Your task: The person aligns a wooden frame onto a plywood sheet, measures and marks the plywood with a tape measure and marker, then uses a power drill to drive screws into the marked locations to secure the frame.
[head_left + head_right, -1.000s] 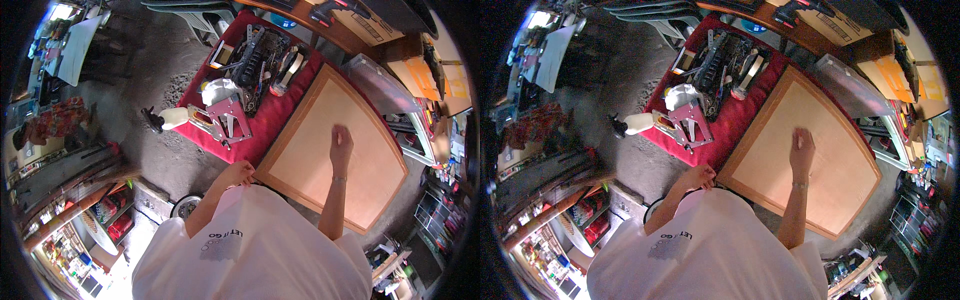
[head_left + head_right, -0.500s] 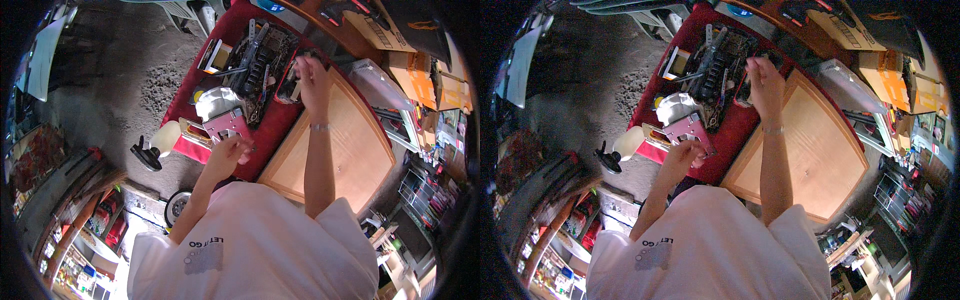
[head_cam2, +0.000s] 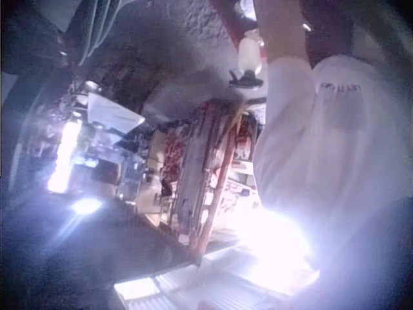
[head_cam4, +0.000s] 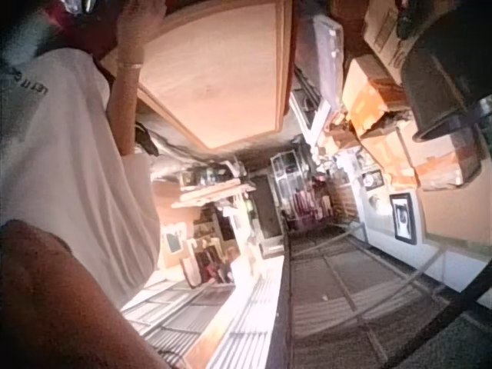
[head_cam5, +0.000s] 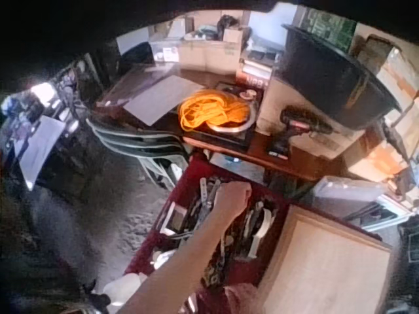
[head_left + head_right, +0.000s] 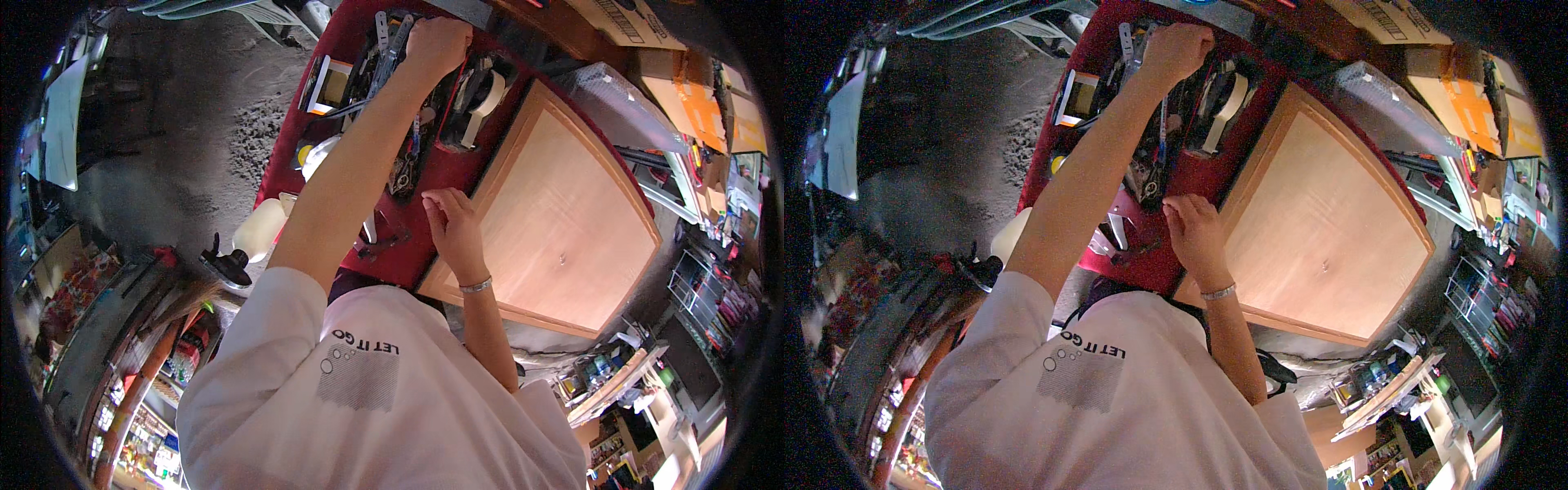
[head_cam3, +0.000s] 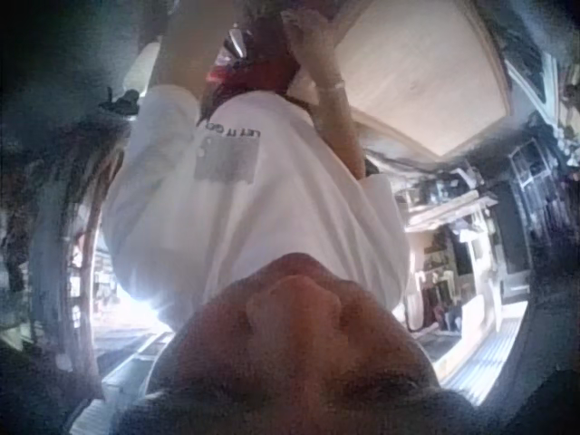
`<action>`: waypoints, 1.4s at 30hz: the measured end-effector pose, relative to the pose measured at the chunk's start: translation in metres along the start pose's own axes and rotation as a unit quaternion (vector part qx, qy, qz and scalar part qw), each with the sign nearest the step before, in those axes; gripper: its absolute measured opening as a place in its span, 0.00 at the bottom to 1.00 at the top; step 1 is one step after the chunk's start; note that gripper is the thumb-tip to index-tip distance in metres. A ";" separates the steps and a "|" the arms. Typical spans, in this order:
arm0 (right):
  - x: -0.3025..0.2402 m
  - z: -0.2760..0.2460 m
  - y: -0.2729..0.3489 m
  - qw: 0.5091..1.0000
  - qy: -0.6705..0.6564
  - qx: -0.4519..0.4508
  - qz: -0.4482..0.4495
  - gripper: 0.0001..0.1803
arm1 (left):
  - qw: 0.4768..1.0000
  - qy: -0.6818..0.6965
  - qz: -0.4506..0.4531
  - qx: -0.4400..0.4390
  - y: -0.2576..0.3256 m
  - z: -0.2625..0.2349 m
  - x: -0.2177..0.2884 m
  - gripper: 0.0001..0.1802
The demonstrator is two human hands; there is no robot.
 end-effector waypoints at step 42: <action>0.030 0.037 -0.132 0.899 0.421 -0.087 -0.080 0.13 | 0.851 0.436 -0.293 0.007 0.399 -0.044 0.027 0.08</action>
Point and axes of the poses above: each hand's wrist, its own y-axis away from the middle knuckle, its own z-axis out of the palm, x = y × z, the point moved 2 cm from there along -y, towards the middle knuckle, and after that the axes turned 8 degrees about -x, right-handed, at the moved point
